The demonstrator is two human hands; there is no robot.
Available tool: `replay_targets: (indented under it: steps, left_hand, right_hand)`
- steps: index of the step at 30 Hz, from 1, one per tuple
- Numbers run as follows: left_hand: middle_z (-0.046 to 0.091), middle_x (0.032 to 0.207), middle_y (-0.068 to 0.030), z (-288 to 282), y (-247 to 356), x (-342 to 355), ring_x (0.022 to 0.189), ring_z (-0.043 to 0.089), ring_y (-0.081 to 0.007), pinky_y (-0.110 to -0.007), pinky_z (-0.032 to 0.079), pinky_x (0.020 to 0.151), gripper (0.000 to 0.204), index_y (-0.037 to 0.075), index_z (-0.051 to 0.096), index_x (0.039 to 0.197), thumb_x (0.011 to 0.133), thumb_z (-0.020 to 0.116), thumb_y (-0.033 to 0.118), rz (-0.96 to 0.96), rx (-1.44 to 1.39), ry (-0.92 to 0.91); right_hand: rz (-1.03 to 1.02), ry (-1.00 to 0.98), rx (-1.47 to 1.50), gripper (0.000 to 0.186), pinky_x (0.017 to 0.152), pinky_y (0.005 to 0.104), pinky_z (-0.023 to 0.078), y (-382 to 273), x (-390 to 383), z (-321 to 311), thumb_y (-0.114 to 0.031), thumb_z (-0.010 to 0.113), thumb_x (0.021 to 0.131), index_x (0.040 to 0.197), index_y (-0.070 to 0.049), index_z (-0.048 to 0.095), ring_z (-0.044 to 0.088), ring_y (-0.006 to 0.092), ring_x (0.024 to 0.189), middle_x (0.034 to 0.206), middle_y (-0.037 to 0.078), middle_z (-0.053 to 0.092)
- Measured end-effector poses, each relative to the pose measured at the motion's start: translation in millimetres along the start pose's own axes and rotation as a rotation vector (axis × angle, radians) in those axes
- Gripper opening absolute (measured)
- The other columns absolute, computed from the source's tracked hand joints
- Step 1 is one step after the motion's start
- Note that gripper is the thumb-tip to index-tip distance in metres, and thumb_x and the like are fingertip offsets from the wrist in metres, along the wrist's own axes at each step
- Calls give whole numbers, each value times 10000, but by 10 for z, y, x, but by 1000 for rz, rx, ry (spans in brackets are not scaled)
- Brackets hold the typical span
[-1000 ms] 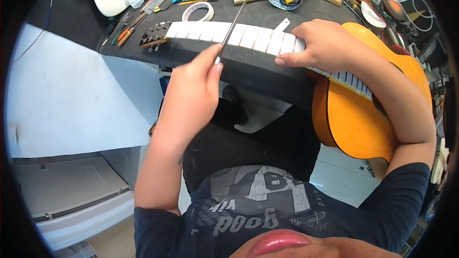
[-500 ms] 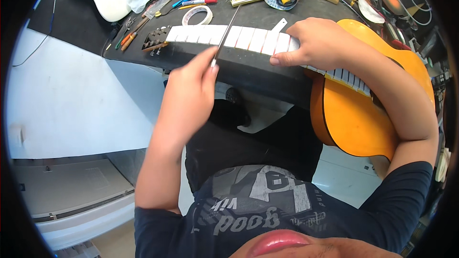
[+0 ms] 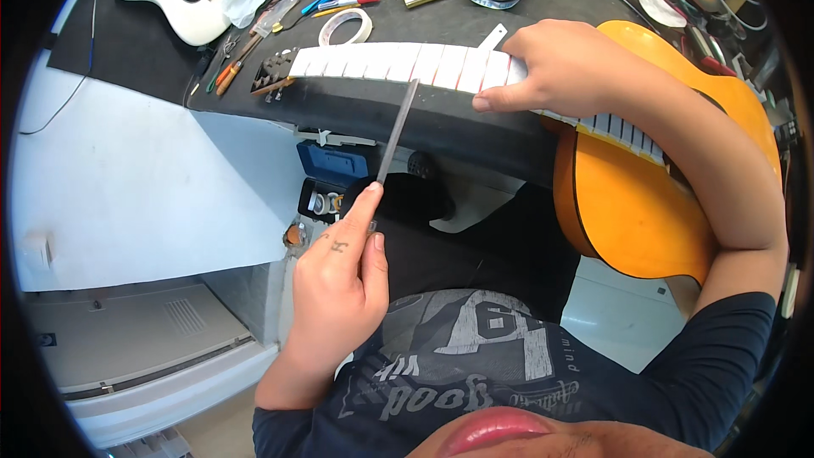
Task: The person files along the frets of a taped guitar neck using a metal file, working across each fret slot while steadying the guitar with their other hand.
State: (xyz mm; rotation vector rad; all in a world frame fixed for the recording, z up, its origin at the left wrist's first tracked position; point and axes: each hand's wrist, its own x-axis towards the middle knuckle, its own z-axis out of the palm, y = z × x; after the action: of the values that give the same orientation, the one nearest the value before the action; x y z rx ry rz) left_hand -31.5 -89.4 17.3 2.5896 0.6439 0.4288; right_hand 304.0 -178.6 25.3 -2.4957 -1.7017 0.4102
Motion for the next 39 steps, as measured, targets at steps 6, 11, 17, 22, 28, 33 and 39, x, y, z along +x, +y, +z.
replay_targets:
  steps: [6,11,17,22,28,33,39]
  left_hand:
    - [747,890,-291,158,65,760,837,754,-492,-548,578,753,410,32,669,1466,1057,655,46,-19,31,10]
    - [743,951,-335,173,84,1102,894,741,-525,-541,579,787,395,26,663,1477,1087,624,76,25,42,6]
    - [726,1123,-387,151,-100,-20,961,770,-515,-508,601,833,523,21,586,1587,1067,602,-30,-67,1,-3]
    - [746,1032,-347,131,49,1114,977,743,-526,-500,595,849,398,9,636,1503,1112,592,72,-46,47,-38]
    - [774,1184,-313,92,-64,427,1051,766,-517,-442,608,912,484,33,588,1584,1100,591,22,-78,-30,-89]
    - [749,1032,-344,139,-23,264,968,754,-530,-513,595,836,511,27,556,1599,1090,606,13,-88,-16,-44]
    - [738,1045,-363,135,63,1131,1016,729,-534,-520,587,859,391,-8,630,1495,1117,598,85,-43,25,-78]
  right_hand:
    - [5,56,7,880,895,481,601,-14,14,57,-809,713,912,1110,42,816,780,412,949,939,234,788]
    - [-39,68,-51,856,764,416,632,5,26,65,-808,632,985,967,18,856,801,315,808,867,173,797]
    - [-15,64,-71,862,731,394,628,-64,81,93,-830,605,984,965,-7,860,793,289,775,860,167,791]
    - [12,31,-2,886,850,447,612,-83,80,47,-815,687,935,1071,50,824,783,367,861,897,212,782]
    - [22,52,11,891,832,444,616,29,10,122,-817,676,945,1093,50,820,786,360,853,891,213,783]
    - [14,31,-22,889,824,440,617,-89,48,98,-814,688,938,1104,50,820,790,363,849,902,217,789]
    - [12,27,4,879,821,436,615,-36,18,5,-802,702,933,1091,54,822,788,360,842,903,219,789]
